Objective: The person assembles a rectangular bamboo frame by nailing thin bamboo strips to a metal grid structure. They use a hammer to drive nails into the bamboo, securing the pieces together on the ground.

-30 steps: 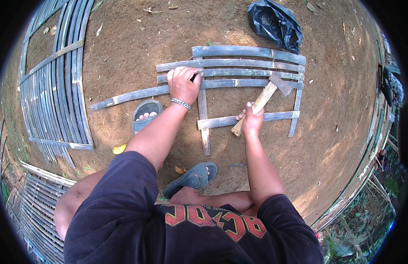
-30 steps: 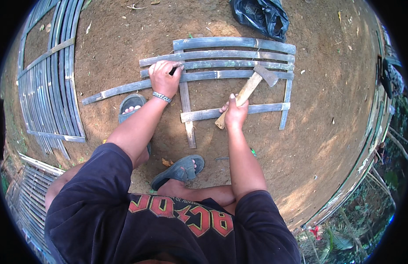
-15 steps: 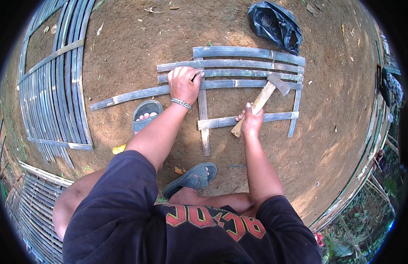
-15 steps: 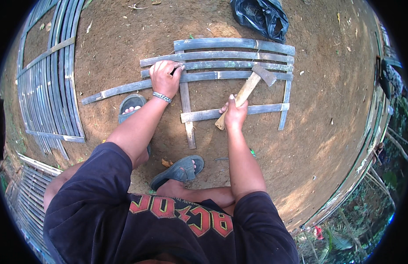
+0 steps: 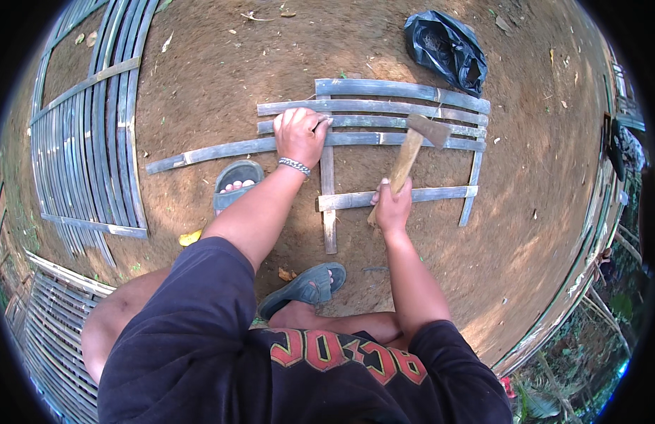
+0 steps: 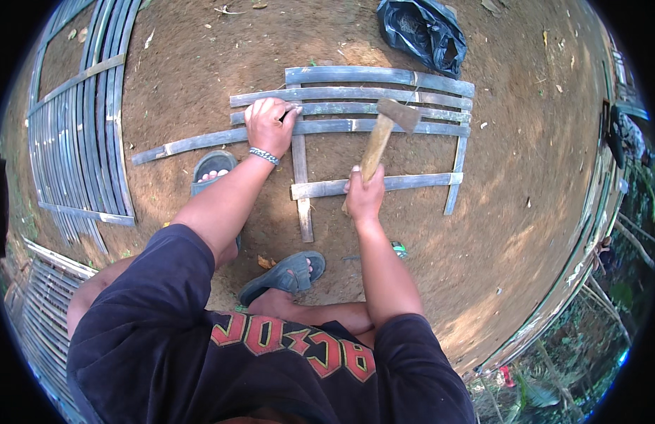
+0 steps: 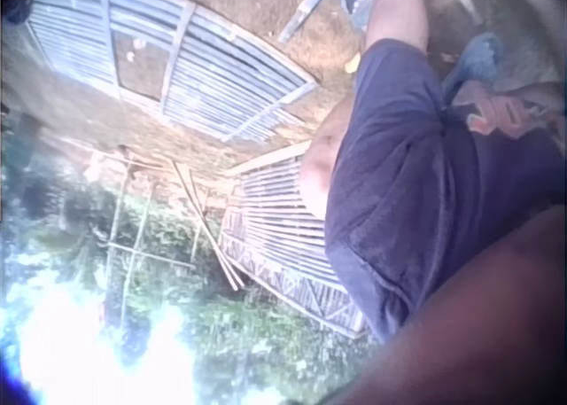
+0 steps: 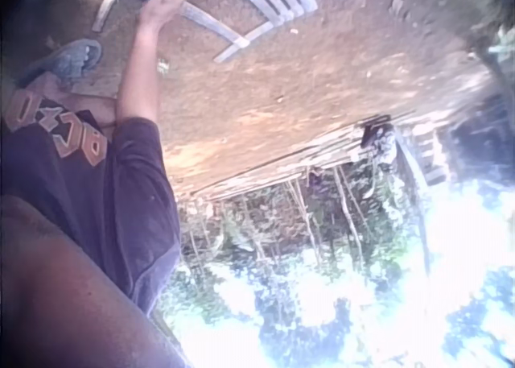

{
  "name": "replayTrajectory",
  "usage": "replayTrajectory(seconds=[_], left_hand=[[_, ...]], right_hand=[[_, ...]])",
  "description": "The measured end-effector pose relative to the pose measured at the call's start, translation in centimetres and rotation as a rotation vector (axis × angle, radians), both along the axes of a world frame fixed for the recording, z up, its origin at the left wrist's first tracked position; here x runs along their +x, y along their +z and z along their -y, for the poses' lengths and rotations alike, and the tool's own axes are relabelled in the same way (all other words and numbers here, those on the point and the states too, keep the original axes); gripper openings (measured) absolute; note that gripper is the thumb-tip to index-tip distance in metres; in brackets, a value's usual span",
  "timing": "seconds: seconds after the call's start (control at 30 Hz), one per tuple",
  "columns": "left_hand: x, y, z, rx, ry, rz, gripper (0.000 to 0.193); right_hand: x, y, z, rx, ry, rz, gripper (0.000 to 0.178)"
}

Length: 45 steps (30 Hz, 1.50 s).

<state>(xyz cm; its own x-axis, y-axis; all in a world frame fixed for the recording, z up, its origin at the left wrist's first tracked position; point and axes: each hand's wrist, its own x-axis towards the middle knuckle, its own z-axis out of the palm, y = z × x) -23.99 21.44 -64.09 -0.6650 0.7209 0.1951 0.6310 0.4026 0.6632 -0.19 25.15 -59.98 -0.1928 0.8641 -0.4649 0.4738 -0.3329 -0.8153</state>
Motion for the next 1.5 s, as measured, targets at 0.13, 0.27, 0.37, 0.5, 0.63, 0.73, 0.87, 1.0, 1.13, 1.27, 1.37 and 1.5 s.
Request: replayTrajectory(seconds=[0.13, 0.27, 0.37, 0.5, 0.63, 0.73, 0.87, 1.0, 1.13, 1.27, 1.37, 1.5], left_hand=[[0.3, -0.1, -0.4, 0.011, -0.01, -0.012, 0.012], [-0.1, -0.2, 0.1, -0.004, -0.008, -0.029, 0.013], [-0.1, -0.3, 0.1, 0.009, -0.012, -0.033, 0.013], [-0.1, -0.2, -0.1, 0.016, -0.01, -0.035, 0.012], [-0.1, -0.1, 0.0, -0.008, -0.009, -0.028, 0.011], [-0.2, 0.3, -0.1, -0.03, -0.013, -0.013, 0.011], [-0.2, 0.2, -0.2, -0.026, -0.011, -0.009, 0.011], [-0.2, 0.2, -0.2, -0.024, -0.023, -0.021, 0.012], [-0.3, 0.2, -0.1, -0.047, -0.031, -0.027, 0.013], [-0.3, 0.1, -0.2, -0.043, -0.032, -0.022, 0.013], [-0.4, 0.2, -0.4, -0.058, -0.016, -0.033, 0.013], [-0.3, 0.0, -0.1, -0.048, -0.027, -0.019, 0.013]], right_hand=[[1.1, -1.7, 2.2, 0.177, 0.258, 0.103, 0.031], [-1.4, 1.3, 3.0, 0.037, 0.346, 0.167, 0.04], [-2.0, 2.4, 2.8, 0.127, 0.421, 0.193, 0.046], [-2.7, 2.6, 1.9, 0.298, 0.529, 0.155, 0.05], [-4.0, 4.7, 1.3, 0.42, 0.576, 0.117, 0.052], [-4.1, 5.1, 1.4, 0.447, 0.583, 0.125, 0.053], [-3.9, 4.2, 1.1, 0.379, 0.661, 0.265, 0.052], [-4.3, 5.0, 1.4, 0.444, 0.594, 0.155, 0.052], [-4.4, 5.0, 1.2, 0.36, 0.648, 0.24, 0.052], [-4.6, 5.6, 1.1, 0.345, 0.601, 0.242, 0.052], [-4.7, 5.3, 1.1, 0.418, 0.516, 0.095, 0.053], [-4.7, 5.2, 1.1, 0.366, 0.631, 0.281, 0.053]])
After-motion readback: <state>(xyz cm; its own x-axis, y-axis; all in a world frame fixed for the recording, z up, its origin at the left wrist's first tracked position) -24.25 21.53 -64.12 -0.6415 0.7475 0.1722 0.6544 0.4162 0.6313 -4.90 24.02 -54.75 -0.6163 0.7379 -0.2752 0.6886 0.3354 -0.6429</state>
